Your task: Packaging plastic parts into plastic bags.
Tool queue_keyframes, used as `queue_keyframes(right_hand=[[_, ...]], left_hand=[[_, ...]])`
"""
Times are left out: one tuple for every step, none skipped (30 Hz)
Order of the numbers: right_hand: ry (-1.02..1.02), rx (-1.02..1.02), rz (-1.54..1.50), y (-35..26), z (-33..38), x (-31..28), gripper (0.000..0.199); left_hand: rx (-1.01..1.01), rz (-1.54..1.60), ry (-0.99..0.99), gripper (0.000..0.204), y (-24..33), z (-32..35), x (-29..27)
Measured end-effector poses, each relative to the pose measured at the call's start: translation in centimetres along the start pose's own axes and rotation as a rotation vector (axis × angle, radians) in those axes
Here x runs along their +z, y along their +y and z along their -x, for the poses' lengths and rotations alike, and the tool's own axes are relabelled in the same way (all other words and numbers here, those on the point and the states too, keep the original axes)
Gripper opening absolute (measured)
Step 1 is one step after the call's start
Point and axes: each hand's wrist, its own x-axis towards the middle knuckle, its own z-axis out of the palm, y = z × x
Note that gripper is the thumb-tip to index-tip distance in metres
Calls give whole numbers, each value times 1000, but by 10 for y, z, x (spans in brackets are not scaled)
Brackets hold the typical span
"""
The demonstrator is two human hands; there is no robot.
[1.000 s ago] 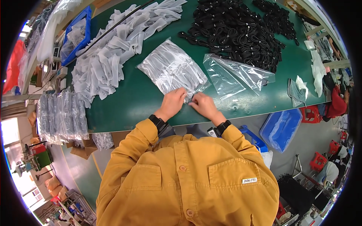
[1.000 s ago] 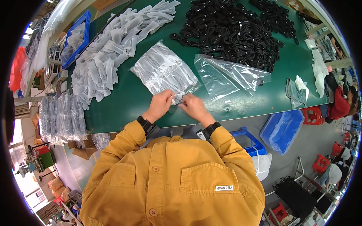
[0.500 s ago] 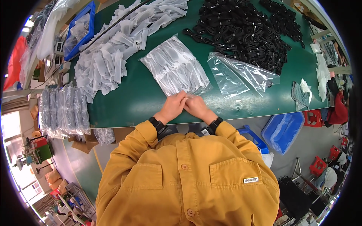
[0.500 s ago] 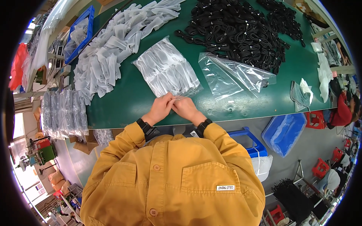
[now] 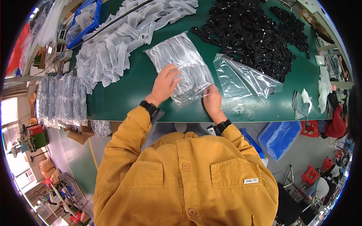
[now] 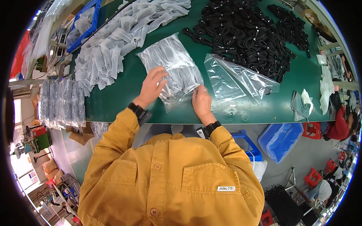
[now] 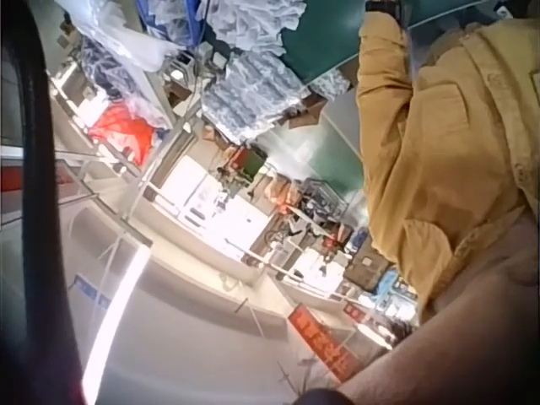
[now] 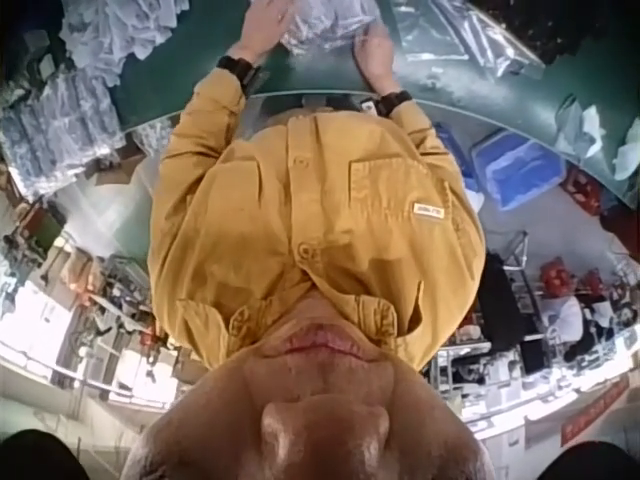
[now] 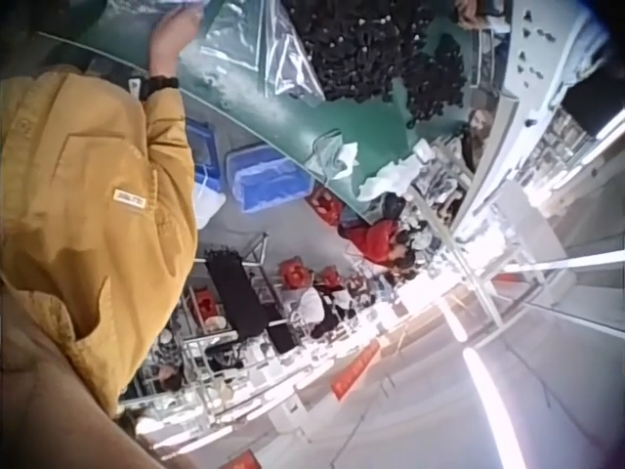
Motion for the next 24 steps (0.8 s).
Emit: queue_keyframes(right_hand=[[5, 21, 2, 2, -2, 1, 12], [9, 42, 6, 6, -3, 5, 12], [13, 59, 5, 8, -5, 8, 12], [10, 50, 0, 10, -8, 11, 12], [37, 39, 3, 13, -10, 14, 12], [61, 21, -2, 14, -13, 17, 11], [86, -1, -12, 12, -20, 22, 10], [79, -26, -32, 13, -25, 22, 10], [39, -9, 4, 14, -28, 21, 10], [-2, 2, 37, 14, -30, 20, 10], [-56, -26, 39, 15, -27, 14, 10], [-110, -58, 38, 14, -23, 9, 10], [-116, -87, 19, 11, -22, 9, 10], [-116, -131, 23, 7, -20, 5, 11], [-116, -173, 27, 5, -18, 4, 13], [-121, -196, 17, 4, -18, 5, 13], [-141, -204, 33, 7, -20, 3, 14], [-160, -212, 46, 10, -22, 4, 16], [-178, -219, 61, 14, -24, 2, 17], [-333, -157, 48, 16, -24, -6, 18], [-491, -101, 34, 14, -25, -18, 20], [-652, -67, -3, 12, -27, -33, 20], [-813, -30, -38, 7, -29, -49, 21], [-850, 74, -16, 0, -28, -68, 21]], left_hand=[[-2, 0, 4, 26, -4, -10, 4], [35, -26, -49, 32, -5, -22, 12], [70, -58, -100, 38, -4, -31, 19], [65, -65, -93, 38, 0, -37, 26], [103, -166, -154, 43, 2, -42, 36], [135, -275, -213, 48, 3, -45, 44], [167, -364, -327, 50, 1, -45, 53], [196, -452, -442, 52, 1, -43, 62], [188, -406, -462, 52, -3, -35, 73], [176, -363, -478, 52, -5, -25, 80], [157, -385, -464, 52, -5, -22, 82], [165, -338, -446, 52, -4, -18, 81], [175, -292, -425, 52, -6, -17, 80], [159, -310, -409, 52, -5, -18, 81], [167, -282, -407, 51, -4, -19, 82], [175, -254, -403, 50, -5, -19, 81], [191, -217, -401, 50, -5, -20, 80], [185, -227, -388, 50, -6, -19, 72], [175, -178, -373, 50, -8, -18, 63], [165, -130, -357, 50, -10, -16, 50], [149, -87, -336, 50, -16, -13, 33], [104, -262, -257, 51, -30, -8, 10], [58, -434, -177, 52, -50, -1, -19], [-81, -417, -56, 53, -70, 0, -51]])
